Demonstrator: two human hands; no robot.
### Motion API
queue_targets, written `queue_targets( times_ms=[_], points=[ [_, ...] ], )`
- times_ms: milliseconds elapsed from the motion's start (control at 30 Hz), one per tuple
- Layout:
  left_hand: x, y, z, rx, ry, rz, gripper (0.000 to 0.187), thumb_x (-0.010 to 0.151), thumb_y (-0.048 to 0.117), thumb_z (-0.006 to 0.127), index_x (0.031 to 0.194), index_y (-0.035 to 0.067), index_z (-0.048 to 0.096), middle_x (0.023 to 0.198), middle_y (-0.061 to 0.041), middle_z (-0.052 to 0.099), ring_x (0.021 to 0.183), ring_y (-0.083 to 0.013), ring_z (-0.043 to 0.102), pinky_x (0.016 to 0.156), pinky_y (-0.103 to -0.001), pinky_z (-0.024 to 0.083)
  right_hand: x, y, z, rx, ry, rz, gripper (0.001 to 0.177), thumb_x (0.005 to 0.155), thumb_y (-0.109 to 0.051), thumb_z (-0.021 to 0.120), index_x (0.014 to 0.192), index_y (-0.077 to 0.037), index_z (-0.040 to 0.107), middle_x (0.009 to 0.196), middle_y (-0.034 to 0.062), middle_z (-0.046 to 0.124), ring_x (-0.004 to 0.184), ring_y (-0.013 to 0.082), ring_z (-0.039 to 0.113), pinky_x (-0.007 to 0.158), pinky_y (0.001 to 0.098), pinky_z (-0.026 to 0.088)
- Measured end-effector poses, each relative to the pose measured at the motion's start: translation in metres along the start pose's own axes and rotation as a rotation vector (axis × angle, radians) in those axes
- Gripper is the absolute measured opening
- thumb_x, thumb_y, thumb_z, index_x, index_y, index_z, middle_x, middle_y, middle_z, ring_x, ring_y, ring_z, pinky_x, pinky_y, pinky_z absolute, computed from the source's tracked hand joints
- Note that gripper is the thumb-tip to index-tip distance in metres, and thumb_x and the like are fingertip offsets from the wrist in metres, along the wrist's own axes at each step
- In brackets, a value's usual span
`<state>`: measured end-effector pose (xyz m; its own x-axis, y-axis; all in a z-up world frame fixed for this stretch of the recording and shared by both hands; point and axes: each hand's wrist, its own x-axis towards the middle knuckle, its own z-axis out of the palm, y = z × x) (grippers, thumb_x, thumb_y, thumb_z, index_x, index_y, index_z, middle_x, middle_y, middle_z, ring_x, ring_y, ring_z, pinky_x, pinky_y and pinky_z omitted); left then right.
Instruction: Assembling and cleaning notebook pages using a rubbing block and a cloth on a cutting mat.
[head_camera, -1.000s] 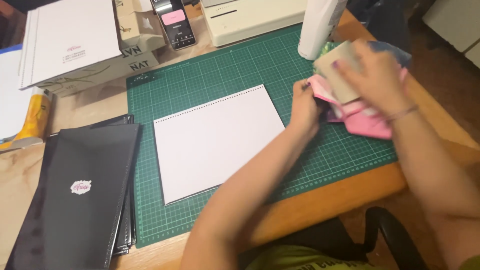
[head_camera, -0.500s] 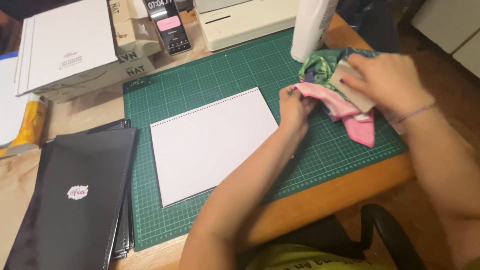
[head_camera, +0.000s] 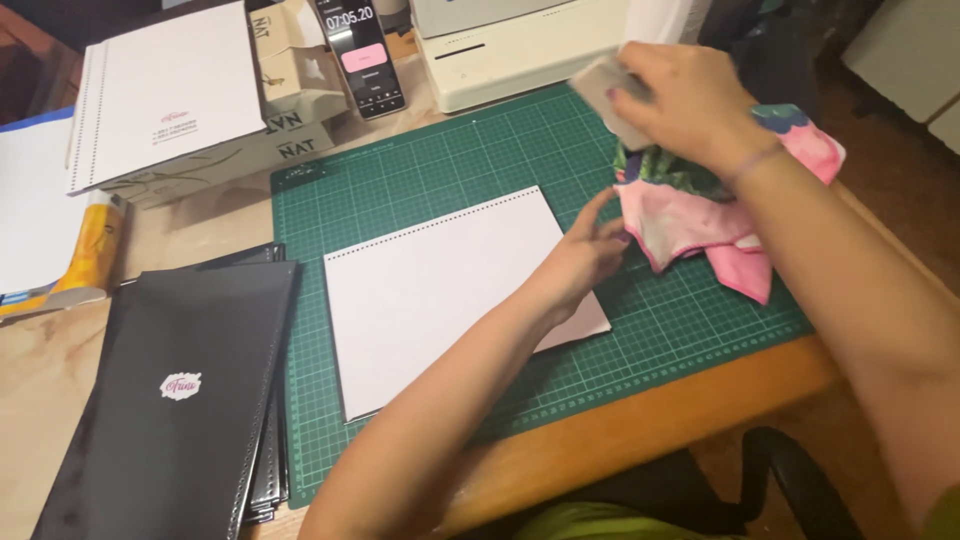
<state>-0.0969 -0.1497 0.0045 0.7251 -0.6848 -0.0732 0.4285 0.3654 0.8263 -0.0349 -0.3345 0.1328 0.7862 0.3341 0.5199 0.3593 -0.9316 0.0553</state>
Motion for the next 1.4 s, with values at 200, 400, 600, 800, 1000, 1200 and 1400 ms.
queue_targets(
  times_ms=[200, 400, 600, 800, 1000, 1200, 1400],
  points=[
    [0.006, -0.019, -0.016, 0.032, -0.067, 0.007, 0.077, 0.088, 0.004, 0.059, 0.158, 0.022, 0.032, 0.100, -0.002, 0.067, 0.064, -0.0041, 0.046, 0.055, -0.020, 0.034, 0.074, -0.009, 0.088, -0.326, -0.124, -0.297, 0.012, 0.086, -0.028, 0.062, 0.090, -0.017, 0.066, 0.087, 0.0044, 0.068, 0.068, 0.0367, 0.072, 0.047, 0.0510, 0.051],
    [-0.004, 0.009, -0.036, 0.290, -0.121, -0.096, 0.064, 0.095, 0.005, 0.049, 0.156, 0.019, 0.037, 0.142, -0.013, 0.061, 0.101, -0.0122, 0.053, 0.085, -0.027, 0.041, 0.094, -0.002, 0.159, -0.367, -0.314, -0.389, 0.019, 0.099, -0.026, 0.060, 0.098, -0.017, 0.077, 0.088, 0.0058, 0.074, 0.078, 0.0330, 0.075, 0.059, 0.0475, 0.056],
    [-0.002, 0.032, -0.066, 0.627, -0.085, 0.069, 0.050, 0.100, 0.008, 0.053, 0.150, 0.010, 0.054, 0.146, -0.018, 0.059, 0.142, -0.0380, 0.049, 0.117, -0.052, 0.041, 0.067, 0.019, 0.172, -0.210, -0.722, -0.243, 0.026, 0.088, -0.028, 0.069, 0.102, -0.008, 0.078, 0.097, 0.0163, 0.076, 0.089, 0.0369, 0.076, 0.074, 0.0498, 0.062],
    [-0.017, 0.066, -0.034, 1.444, -0.224, 0.475, 0.073, 0.081, 0.003, 0.071, 0.148, 0.011, 0.043, 0.154, -0.018, 0.047, 0.138, -0.0386, 0.051, 0.112, -0.046, 0.044, 0.067, -0.006, 0.038, -0.035, -0.941, -0.169, 0.060, 0.096, -0.034, 0.058, 0.153, -0.024, 0.044, 0.131, 0.0105, 0.061, 0.120, 0.0349, 0.063, 0.100, 0.0455, 0.048],
    [-0.021, 0.050, 0.007, 2.244, 0.087, 1.157, 0.044, 0.088, 0.021, 0.073, 0.124, 0.033, 0.052, 0.125, -0.001, 0.057, 0.112, -0.0236, 0.061, 0.064, -0.035, 0.045, 0.019, -0.045, -0.041, 0.153, -0.871, 0.071, 0.037, 0.099, -0.021, 0.050, 0.130, -0.029, 0.067, 0.109, -0.0037, 0.079, 0.100, 0.0188, 0.073, 0.088, 0.0341, 0.053],
    [0.018, 0.049, 0.009, 2.011, 0.029, 1.014, 0.019, 0.093, 0.029, 0.056, 0.109, 0.020, 0.061, 0.116, -0.005, 0.057, 0.104, -0.0281, 0.058, 0.064, -0.043, 0.050, -0.050, -0.001, -0.041, 0.451, -0.355, -0.064, 0.013, 0.099, -0.010, 0.058, 0.112, -0.008, 0.060, 0.101, 0.0067, 0.065, 0.092, 0.0227, 0.062, 0.087, 0.0365, 0.046],
    [0.062, 0.038, -0.054, 0.866, 0.383, 0.616, 0.017, 0.080, 0.009, 0.059, 0.094, 0.017, 0.066, 0.099, -0.002, 0.070, 0.091, -0.0171, 0.064, 0.082, -0.030, 0.049, -0.100, 0.027, -0.031, 0.203, -0.407, 0.169, 0.061, 0.077, -0.054, 0.077, 0.117, -0.013, 0.055, 0.113, 0.0087, 0.058, 0.104, 0.0232, 0.055, 0.087, 0.0376, 0.044]
  ],
)
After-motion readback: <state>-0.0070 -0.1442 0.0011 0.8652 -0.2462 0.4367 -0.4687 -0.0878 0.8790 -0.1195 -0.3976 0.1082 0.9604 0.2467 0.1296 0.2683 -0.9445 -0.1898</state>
